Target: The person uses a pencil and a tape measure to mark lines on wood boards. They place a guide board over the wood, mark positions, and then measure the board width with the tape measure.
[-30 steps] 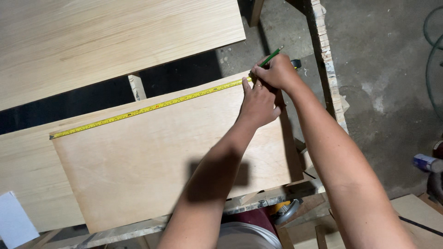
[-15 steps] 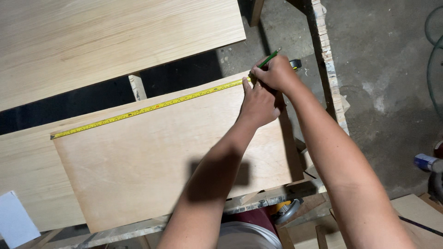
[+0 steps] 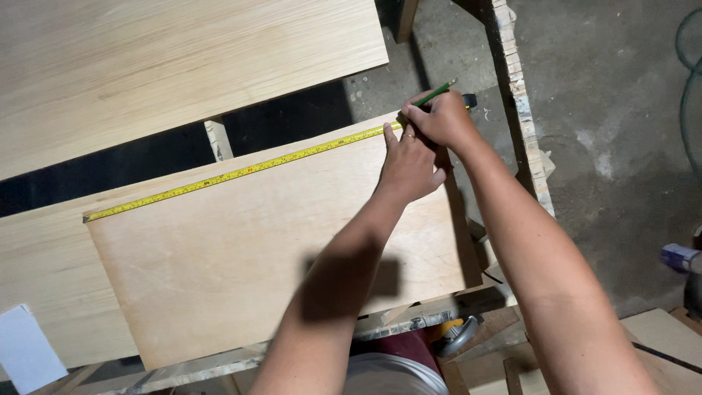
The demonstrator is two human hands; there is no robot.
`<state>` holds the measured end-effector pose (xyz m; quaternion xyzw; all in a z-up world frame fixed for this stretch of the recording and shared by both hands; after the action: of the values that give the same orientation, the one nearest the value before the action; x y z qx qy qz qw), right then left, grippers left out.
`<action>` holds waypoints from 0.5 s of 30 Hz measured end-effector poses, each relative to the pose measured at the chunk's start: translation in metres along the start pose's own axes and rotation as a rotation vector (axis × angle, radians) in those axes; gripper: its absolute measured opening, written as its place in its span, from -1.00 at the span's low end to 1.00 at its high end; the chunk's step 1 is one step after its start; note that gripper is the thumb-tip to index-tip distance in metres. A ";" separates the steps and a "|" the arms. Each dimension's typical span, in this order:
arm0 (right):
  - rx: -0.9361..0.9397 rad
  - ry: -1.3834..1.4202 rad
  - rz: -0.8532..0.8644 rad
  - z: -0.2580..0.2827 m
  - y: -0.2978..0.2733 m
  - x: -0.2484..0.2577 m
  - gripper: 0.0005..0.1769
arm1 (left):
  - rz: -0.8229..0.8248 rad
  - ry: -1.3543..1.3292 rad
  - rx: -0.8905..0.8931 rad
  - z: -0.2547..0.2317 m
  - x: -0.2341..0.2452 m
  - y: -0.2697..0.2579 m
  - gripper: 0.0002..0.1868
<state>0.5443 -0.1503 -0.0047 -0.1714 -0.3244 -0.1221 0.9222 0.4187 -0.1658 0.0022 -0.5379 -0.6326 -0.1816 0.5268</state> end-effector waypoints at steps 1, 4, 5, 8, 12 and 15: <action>-0.004 0.027 0.014 0.001 0.000 0.000 -0.85 | -0.004 0.010 0.001 0.000 -0.001 0.000 -0.05; -0.003 0.053 0.042 0.005 -0.001 0.000 -0.85 | -0.014 0.013 0.001 0.001 -0.002 0.001 -0.06; 0.003 0.053 0.055 0.006 -0.002 0.001 -0.85 | -0.020 0.005 0.000 0.001 -0.002 0.001 -0.06; -0.042 0.069 0.086 0.006 0.000 -0.002 -0.83 | -0.013 -0.008 0.004 0.001 0.000 0.001 -0.05; -0.062 0.064 0.091 0.014 -0.002 0.003 -0.84 | -0.023 0.009 0.006 0.001 -0.001 0.001 -0.05; -0.075 0.068 0.106 0.022 -0.003 0.005 -0.86 | -0.031 0.003 0.003 0.000 0.000 0.000 -0.04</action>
<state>0.5354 -0.1450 0.0153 -0.2187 -0.2787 -0.0912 0.9307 0.4185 -0.1654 0.0023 -0.5270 -0.6404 -0.1897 0.5255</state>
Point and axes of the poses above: each hand's wrist, its own y-axis towards the middle knuckle, its own x-axis out of the back of the hand, z = x × y, the point moved 4 cm from there along y, towards the middle knuckle, and after that the axes turned 10 degrees about z, right-handed, at the moved point
